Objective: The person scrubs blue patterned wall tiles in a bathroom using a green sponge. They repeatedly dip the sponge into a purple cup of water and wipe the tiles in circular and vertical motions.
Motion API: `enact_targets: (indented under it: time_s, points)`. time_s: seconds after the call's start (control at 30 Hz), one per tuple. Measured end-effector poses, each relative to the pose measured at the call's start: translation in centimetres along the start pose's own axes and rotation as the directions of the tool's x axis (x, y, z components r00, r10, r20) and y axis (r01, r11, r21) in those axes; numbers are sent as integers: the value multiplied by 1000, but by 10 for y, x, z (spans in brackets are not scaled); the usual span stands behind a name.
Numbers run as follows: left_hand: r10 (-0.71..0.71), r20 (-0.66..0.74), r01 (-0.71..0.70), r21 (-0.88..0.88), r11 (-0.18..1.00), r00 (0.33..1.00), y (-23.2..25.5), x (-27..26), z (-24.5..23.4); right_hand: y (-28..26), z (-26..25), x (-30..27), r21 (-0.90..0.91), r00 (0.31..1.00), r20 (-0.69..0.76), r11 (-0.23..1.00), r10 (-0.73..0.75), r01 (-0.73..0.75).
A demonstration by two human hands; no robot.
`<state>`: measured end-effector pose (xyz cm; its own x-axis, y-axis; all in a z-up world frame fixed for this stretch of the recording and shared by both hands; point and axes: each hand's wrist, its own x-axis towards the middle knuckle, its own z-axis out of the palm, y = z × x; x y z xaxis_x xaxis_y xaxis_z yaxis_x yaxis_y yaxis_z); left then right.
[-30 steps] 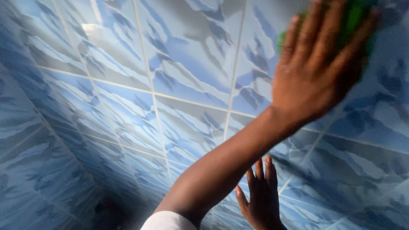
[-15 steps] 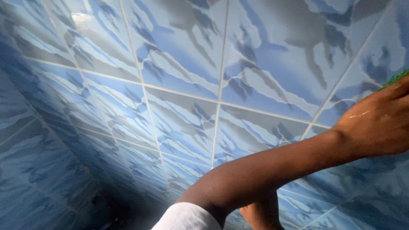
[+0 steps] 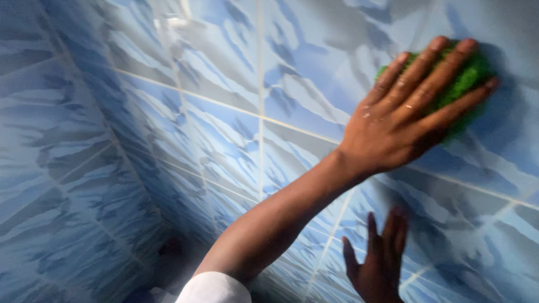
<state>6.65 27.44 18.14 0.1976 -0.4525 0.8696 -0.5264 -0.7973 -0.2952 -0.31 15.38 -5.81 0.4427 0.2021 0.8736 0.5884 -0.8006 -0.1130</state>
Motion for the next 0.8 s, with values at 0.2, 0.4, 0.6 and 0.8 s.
enact_targets:
  time_s: [0.2, 0.4, 0.6, 0.8]
  points:
    - [-140, -172, 135, -42, 990, 975, -107, -50, -19, 30, 33, -11, -122, 993, -78, 987, 93, -102]
    - [-151, -243, 136, -78, 988, 958, -217, -102, -33, 67, 65, -27, -312, 985, -156, 950, -69, 17]
    - [-274, -414, 288, -29, 957, 868, -320, -146, -26, 73, 69, -36, -315, 992, -117, 949, -51, 12]
    - [-608, -482, 624, -152, 767, 631, -349, -180, -23, 69, 72, -38, -298, 996, -86, 954, 17, -43]
